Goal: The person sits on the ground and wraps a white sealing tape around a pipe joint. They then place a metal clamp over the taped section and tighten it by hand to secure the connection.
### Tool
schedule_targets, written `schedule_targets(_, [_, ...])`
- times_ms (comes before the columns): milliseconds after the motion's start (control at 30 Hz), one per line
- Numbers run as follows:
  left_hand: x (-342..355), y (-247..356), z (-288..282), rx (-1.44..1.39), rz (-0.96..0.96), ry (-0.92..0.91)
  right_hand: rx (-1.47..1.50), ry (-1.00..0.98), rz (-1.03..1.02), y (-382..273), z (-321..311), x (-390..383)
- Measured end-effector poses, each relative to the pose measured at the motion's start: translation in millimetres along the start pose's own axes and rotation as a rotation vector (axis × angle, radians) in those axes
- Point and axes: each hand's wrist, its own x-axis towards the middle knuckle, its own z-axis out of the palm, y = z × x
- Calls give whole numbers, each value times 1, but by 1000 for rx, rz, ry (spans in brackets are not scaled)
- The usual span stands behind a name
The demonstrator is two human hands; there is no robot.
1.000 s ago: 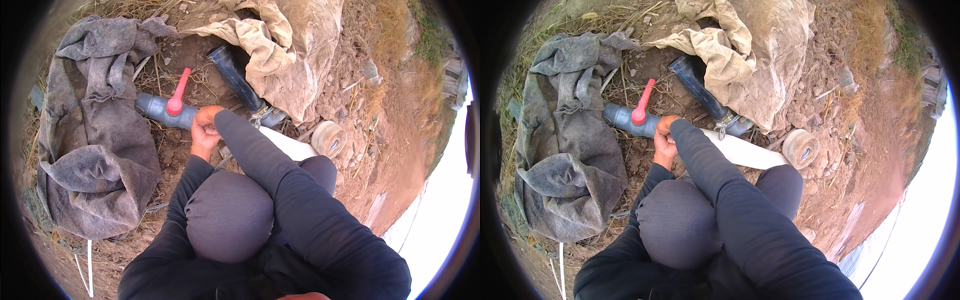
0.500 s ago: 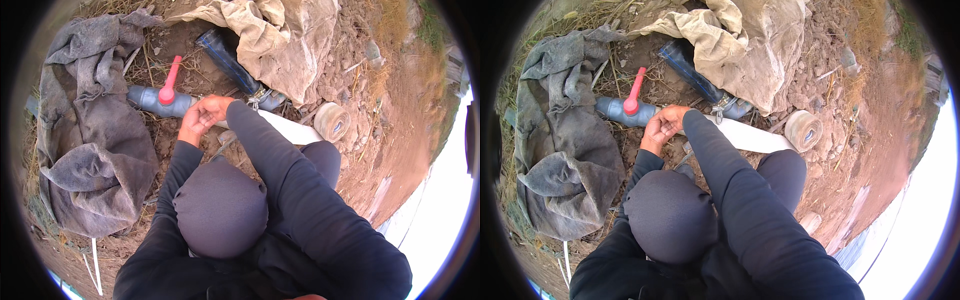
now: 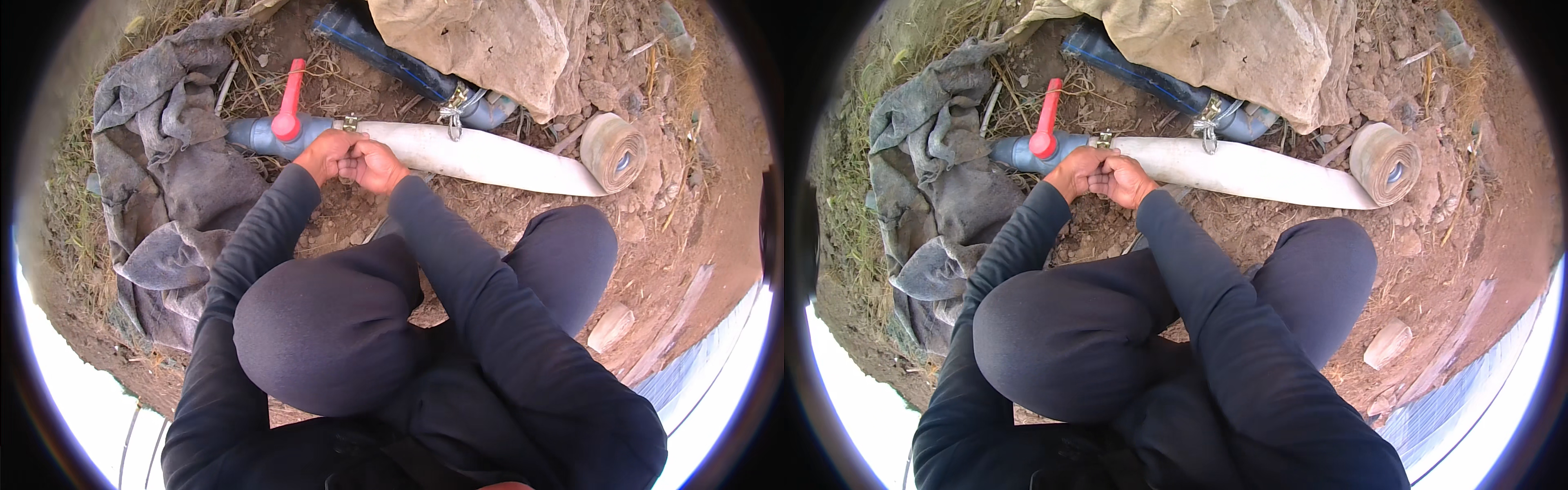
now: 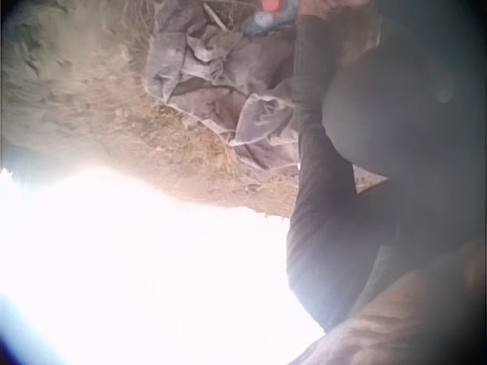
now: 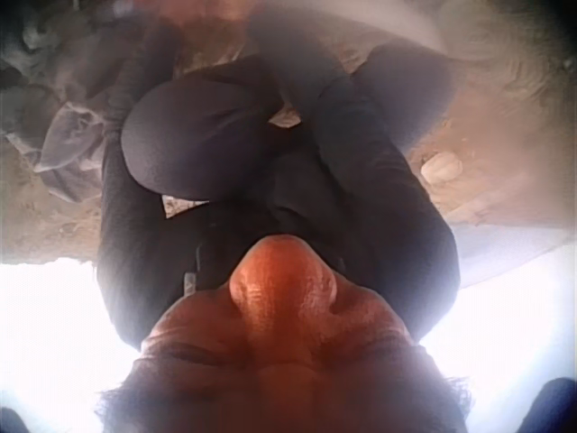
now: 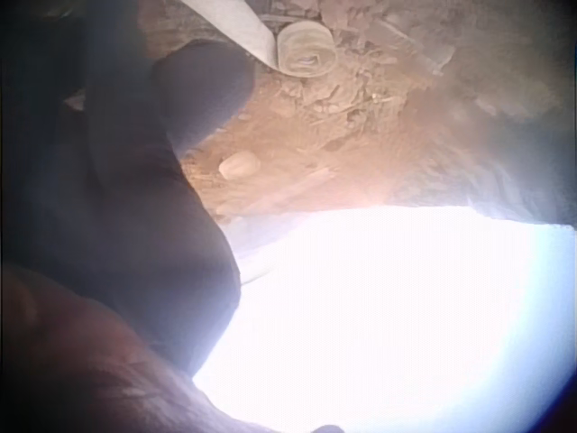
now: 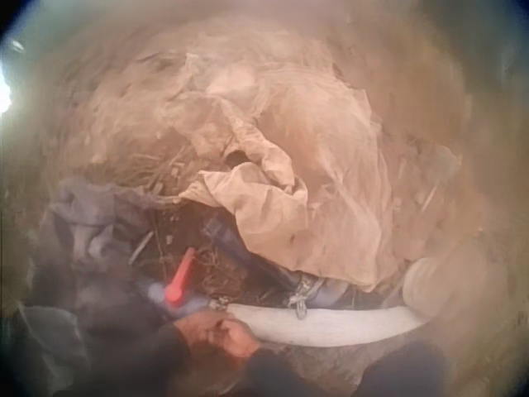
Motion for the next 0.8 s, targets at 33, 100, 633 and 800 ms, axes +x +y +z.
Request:
schedule_targets(33, [-4,6,2,69,-52,15,72,5,-34,7,-2,1])
schedule_targets(100, [-10,19,7,265,-61,73,233,-159,-88,18,-5,5])
schedule_targets(633, [-3,45,23,1644,2,241,865,-420,-205,75,8,28])
schedule_targets(800, [-3,42,8,1533,209,161,596,-234,-124,57,7,13])
